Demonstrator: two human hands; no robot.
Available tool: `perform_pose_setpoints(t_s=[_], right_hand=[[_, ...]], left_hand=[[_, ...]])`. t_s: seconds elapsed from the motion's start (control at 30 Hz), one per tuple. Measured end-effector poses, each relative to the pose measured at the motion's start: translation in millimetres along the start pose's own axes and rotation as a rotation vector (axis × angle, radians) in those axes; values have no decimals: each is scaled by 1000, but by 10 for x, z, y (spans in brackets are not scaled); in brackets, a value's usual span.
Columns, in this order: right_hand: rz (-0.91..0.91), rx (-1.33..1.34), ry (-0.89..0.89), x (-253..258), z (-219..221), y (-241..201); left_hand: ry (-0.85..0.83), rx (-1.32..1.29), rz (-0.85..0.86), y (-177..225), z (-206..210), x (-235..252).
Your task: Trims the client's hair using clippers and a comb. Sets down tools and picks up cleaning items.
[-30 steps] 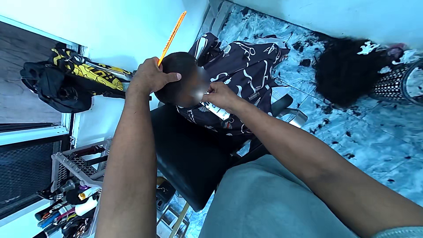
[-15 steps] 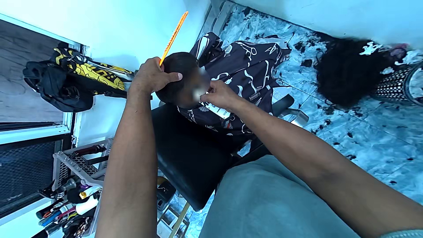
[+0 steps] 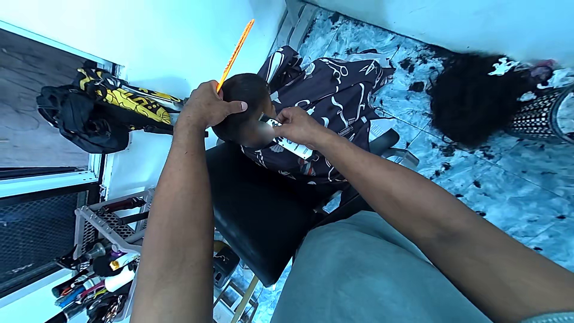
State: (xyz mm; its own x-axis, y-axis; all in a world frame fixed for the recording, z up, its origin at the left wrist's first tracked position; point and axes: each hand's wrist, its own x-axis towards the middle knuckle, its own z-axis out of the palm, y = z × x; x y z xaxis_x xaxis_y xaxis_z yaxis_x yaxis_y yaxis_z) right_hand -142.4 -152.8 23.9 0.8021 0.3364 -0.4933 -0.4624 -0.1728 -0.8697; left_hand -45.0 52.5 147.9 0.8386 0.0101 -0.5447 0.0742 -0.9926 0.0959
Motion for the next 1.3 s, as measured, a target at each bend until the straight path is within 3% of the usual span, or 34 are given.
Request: perform_pose_setpoints(t_s=[0.1,0.23,0.33,0.63,0.8,0.9,1.3], right_hand=[[50,-136,9,-11,-21,-29],[15,6,-24,11,-52,-36],[38,-136,-31,7,-71,-84],[-1,22,-77,17,-118,-41],[12,-329,-89,43,-185,-46],[14,-406,-51,48,-184,-73],[1,-298,-42,150,-232,-147]], left_hand=[[-2,1,9,7,-6,-16],[-5,0,10,-1,-4,-14],[-4,5,5,5,-4,-27],[11,24,10,16,31,-18],[159,121,-74,240,164,-114],[224,162,-133,309,256,-129],[229,107,-169,238,245,-123]])
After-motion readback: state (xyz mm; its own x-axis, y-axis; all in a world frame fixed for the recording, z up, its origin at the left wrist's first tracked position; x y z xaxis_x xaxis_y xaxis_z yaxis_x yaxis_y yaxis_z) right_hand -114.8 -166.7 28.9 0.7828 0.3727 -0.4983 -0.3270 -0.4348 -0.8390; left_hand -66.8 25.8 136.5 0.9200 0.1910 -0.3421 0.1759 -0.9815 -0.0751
